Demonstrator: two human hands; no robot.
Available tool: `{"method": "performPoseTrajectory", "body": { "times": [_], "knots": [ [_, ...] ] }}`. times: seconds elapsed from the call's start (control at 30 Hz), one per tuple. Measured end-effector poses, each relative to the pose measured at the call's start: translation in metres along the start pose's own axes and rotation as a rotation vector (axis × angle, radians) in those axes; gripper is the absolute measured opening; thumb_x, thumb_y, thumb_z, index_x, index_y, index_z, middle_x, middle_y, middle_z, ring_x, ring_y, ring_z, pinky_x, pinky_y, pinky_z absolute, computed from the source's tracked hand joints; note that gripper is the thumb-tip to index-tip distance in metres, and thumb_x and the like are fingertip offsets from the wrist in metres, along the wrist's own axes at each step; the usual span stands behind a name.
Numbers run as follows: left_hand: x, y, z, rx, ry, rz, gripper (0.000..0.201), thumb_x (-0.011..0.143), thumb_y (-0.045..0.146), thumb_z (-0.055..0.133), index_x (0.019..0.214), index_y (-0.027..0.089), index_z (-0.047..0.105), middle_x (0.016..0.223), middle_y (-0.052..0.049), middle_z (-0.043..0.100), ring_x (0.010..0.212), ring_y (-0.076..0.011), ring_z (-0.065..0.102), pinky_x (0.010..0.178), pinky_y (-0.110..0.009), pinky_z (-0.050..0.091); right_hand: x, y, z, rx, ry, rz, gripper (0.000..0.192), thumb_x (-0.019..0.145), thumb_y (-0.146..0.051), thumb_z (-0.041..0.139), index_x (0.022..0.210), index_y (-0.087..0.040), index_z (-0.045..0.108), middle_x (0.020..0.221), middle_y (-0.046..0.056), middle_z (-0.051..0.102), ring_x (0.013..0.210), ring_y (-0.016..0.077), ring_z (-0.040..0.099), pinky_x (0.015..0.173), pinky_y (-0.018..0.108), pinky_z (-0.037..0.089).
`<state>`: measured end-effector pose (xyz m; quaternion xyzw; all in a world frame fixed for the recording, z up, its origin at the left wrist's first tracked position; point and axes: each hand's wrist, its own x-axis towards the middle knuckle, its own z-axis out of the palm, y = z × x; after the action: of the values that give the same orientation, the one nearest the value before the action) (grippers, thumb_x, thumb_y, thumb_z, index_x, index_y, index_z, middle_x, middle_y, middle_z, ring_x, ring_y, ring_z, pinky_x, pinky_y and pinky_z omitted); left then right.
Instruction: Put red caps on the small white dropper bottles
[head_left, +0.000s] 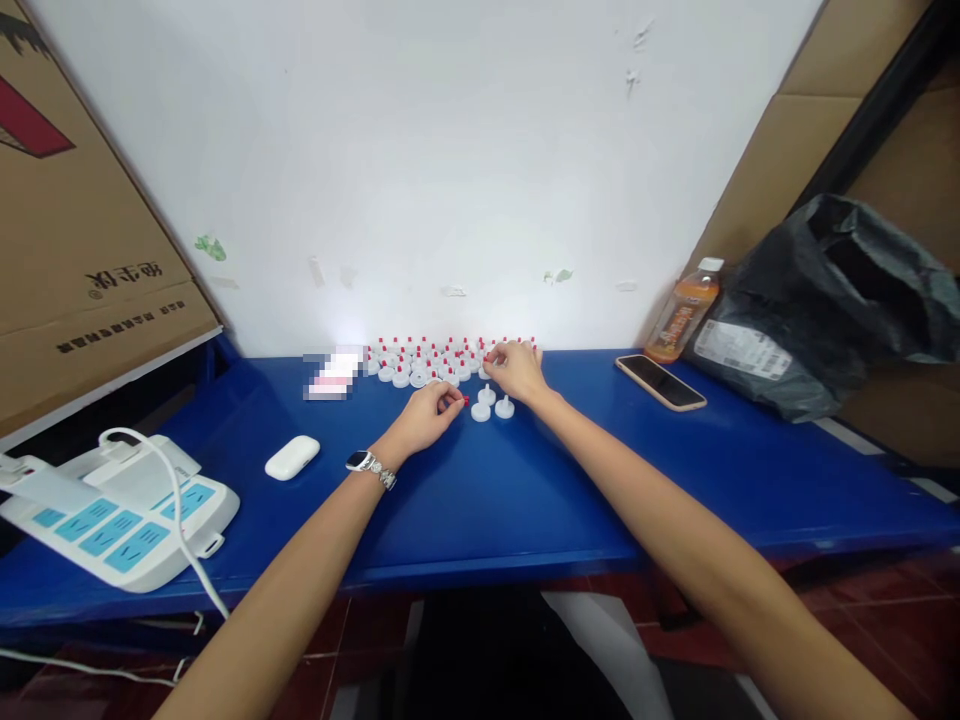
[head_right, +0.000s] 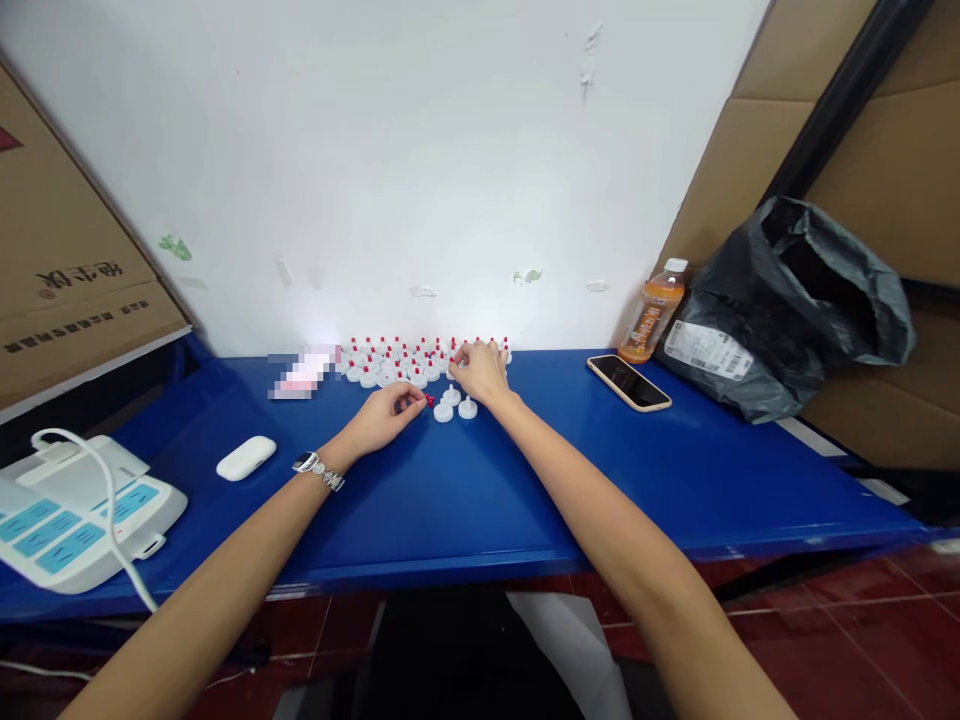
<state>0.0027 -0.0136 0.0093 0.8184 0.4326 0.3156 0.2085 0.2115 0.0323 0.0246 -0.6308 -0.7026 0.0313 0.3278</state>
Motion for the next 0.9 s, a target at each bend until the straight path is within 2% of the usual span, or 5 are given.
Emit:
{"method": "performPoseTrajectory", "body": {
  "times": [0.13, 0.33, 0.5, 0.73, 0.9],
  "knots": [
    [0.000, 0.008, -0.004, -0.016, 0.093, 0.000, 0.024, 0.095, 0.035, 0.049, 0.100, 0.018, 0.066, 0.087, -0.004, 0.068, 0.073, -0.0161, 0.059, 0.070, -0.029, 0.046, -0.011, -0.002, -0.011, 0.257, 0.135, -0.082, 0.015, 0.087, -0.035, 0.056, 0.088, -0.022, 0.061, 0.104, 0.006, 0.070, 0.106, 0.0255, 0.056, 0.093, 0.039, 0.037],
    [-0.003, 0.023, -0.008, -0.096, 0.248, 0.064, 0.027, 0.100, 0.040, 0.044, 0.097, 0.019, 0.060, 0.085, -0.002, 0.066, 0.070, -0.0138, 0.057, 0.066, -0.026, 0.044, -0.038, -0.018, -0.027, 0.604, 0.072, -0.209, 0.021, 0.096, -0.043, 0.046, 0.094, -0.023, 0.050, 0.081, 0.000, 0.060, 0.072, 0.0148, 0.055, 0.068, 0.026, 0.041],
    [-0.008, 0.037, -0.004, -0.129, 0.209, 0.138, 0.029, 0.102, 0.043, 0.038, 0.101, 0.020, 0.055, 0.084, -0.001, 0.064, 0.074, -0.0137, 0.056, 0.070, -0.025, 0.044, -0.058, -0.031, -0.026, 0.662, -0.052, -0.213, 0.031, 0.102, -0.048, 0.031, 0.095, -0.024, 0.049, 0.074, -0.003, 0.053, 0.066, 0.0130, 0.052, 0.066, 0.025, 0.041],
    [-0.009, 0.040, 0.003, -0.158, 0.116, 0.140, 0.027, 0.104, 0.045, 0.035, 0.095, 0.021, 0.044, 0.081, 0.001, 0.057, 0.072, -0.0133, 0.053, 0.070, -0.026, 0.042, -0.066, -0.040, -0.022, 0.793, -0.184, -0.160, 0.022, 0.101, -0.049, 0.036, 0.103, -0.028, 0.039, 0.066, -0.008, 0.044, 0.055, 0.0110, 0.042, 0.057, 0.023, 0.038],
    [-0.007, 0.037, 0.007, -0.173, 0.068, 0.132, 0.031, 0.105, 0.045, 0.030, 0.089, 0.021, 0.042, 0.083, 0.000, 0.057, 0.074, -0.0142, 0.053, 0.072, -0.028, 0.042, -0.067, -0.039, -0.019, 0.800, -0.187, -0.196, 0.020, 0.101, -0.048, 0.038, 0.103, -0.028, 0.040, 0.070, -0.007, 0.045, 0.060, 0.0108, 0.046, 0.061, 0.022, 0.041]
  ]
}}
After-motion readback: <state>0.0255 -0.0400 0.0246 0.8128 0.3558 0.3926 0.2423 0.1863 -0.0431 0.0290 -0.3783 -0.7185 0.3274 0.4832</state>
